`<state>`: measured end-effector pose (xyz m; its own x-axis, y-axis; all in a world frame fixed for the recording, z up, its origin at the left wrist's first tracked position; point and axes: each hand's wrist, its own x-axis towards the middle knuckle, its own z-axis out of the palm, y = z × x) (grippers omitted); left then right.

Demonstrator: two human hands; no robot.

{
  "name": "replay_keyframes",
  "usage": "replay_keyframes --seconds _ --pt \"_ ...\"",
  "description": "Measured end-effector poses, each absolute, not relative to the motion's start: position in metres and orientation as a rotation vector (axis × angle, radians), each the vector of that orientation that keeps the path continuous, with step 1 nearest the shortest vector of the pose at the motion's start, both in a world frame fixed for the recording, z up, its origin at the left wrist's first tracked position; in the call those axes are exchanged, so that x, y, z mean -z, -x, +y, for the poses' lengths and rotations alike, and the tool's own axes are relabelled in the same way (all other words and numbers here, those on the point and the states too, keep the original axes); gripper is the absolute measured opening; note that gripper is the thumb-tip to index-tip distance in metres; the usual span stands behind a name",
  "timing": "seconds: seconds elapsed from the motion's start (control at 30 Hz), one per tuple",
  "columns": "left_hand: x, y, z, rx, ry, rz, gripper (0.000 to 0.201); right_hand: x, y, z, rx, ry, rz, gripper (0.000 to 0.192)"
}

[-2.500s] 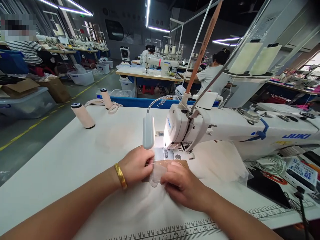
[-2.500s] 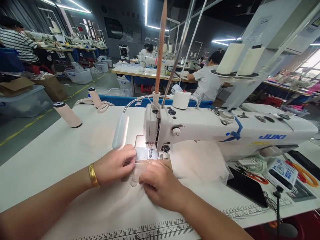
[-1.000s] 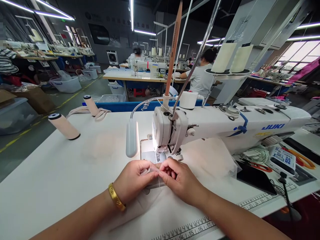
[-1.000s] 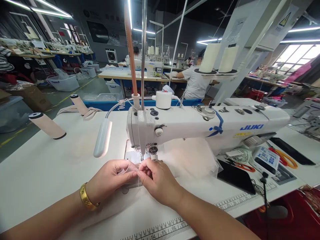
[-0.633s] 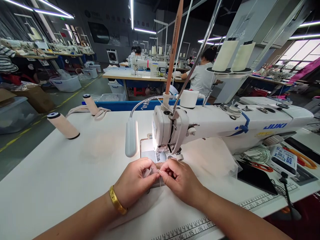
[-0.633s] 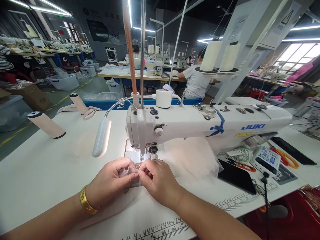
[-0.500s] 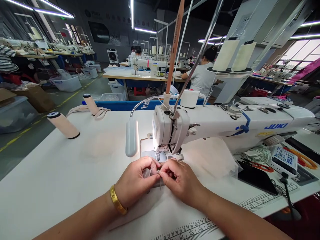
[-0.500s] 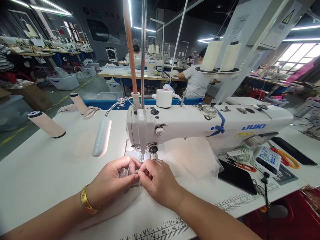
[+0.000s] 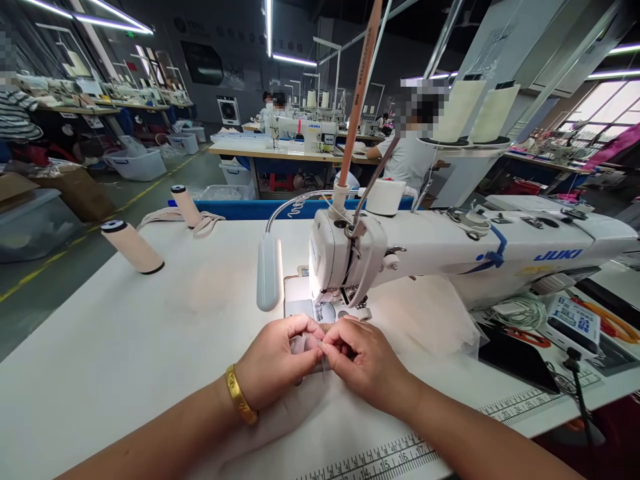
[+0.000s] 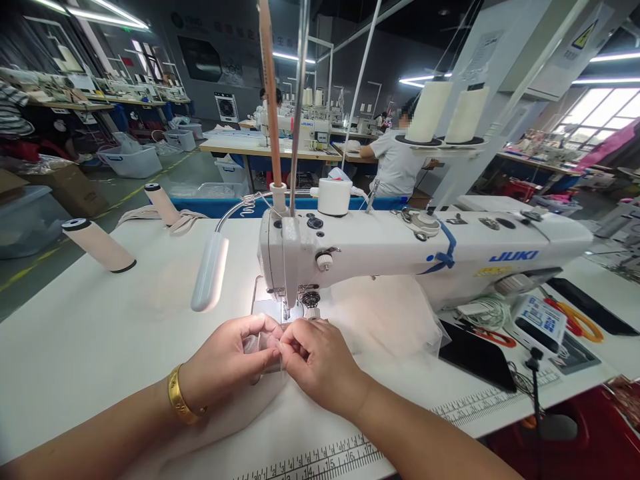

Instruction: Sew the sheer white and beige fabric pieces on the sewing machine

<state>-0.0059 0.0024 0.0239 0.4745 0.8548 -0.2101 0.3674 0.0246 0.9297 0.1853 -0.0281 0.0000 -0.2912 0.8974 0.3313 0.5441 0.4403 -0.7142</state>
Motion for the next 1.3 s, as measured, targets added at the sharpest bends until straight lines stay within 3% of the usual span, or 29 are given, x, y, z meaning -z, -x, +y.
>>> replay_keyframes --seconds 0.43,0.67,0.73,0.87,0.97,1.3 --pt "-0.019 0.008 0.006 -0.628 -1.878 1.106 0.02 0.001 -0.185 -0.026 -0.668 1.277 -1.948 0.014" --pt "-0.005 0.006 0.009 -0.612 -2.309 1.366 0.008 0.006 -0.177 -0.016 -0.546 1.472 -2.051 0.025" --pt "-0.002 0.006 0.005 -0.751 -2.476 1.416 0.013 0.008 -0.176 -0.015 -0.513 1.501 -2.065 0.026" --pt "0.001 0.007 -0.002 -0.98 -2.82 1.227 0.019 0.009 -0.176 -0.015 -0.442 1.49 -2.072 0.023" --pt "0.003 0.009 -0.003 -0.858 -2.884 0.99 0.031 0.01 -0.177 -0.014 -0.432 1.473 -2.055 0.018" --pt "0.004 0.014 -0.001 -0.84 -2.785 0.928 0.03 0.014 -0.191 -0.015 -0.275 1.33 -2.267 0.024"
